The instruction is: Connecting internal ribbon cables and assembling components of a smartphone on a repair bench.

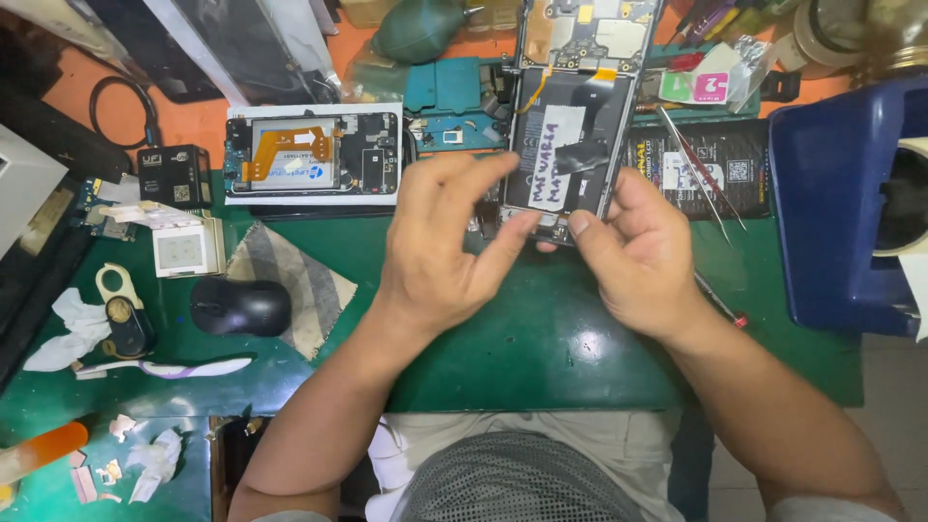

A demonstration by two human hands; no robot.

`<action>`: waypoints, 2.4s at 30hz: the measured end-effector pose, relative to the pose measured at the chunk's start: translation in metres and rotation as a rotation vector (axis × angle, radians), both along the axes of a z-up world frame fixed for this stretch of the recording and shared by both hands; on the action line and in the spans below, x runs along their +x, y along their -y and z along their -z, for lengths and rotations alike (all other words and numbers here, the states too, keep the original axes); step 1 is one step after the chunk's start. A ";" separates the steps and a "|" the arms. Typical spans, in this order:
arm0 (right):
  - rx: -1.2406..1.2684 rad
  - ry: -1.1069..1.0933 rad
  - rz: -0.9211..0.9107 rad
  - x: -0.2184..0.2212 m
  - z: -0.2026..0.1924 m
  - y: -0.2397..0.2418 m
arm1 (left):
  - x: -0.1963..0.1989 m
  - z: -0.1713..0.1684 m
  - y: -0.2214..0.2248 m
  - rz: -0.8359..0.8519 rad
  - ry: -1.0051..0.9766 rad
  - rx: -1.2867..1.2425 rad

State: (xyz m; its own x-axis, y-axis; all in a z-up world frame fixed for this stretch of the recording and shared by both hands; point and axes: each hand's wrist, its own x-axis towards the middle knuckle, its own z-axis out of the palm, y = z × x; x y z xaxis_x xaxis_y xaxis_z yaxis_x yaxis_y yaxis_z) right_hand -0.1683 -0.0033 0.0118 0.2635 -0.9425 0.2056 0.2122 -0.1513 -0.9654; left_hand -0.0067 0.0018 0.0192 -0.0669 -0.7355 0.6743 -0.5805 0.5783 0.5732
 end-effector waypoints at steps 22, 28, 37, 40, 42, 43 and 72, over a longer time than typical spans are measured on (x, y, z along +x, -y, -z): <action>-0.066 -0.301 0.000 -0.015 0.049 0.001 | -0.018 -0.001 -0.016 -0.301 0.486 -0.288; 0.058 -0.251 -0.026 -0.001 0.023 0.002 | -0.015 0.001 -0.012 -0.281 0.476 -0.205; 0.133 -0.176 -0.028 0.002 0.009 0.002 | -0.004 -0.006 -0.011 -0.098 0.241 -0.076; 0.087 -0.161 -0.020 -0.008 0.024 0.005 | -0.008 0.000 -0.012 -0.069 0.203 -0.107; 0.019 -0.156 -0.011 -0.015 0.034 0.007 | -0.010 0.002 -0.012 -0.073 0.160 -0.136; 0.018 -0.156 -0.013 -0.012 0.032 0.006 | -0.011 0.001 -0.012 -0.075 0.160 -0.138; 0.096 0.039 -0.063 0.007 0.010 -0.004 | 0.000 0.007 -0.001 0.016 -0.147 0.046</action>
State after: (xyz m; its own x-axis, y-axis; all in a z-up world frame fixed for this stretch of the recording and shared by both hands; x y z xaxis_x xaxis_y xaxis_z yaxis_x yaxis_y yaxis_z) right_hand -0.1614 0.0009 0.0019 0.3163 -0.9402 0.1260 0.2560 -0.0433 -0.9657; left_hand -0.0066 0.0031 0.0121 0.0179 -0.7652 0.6436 -0.4792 0.5584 0.6772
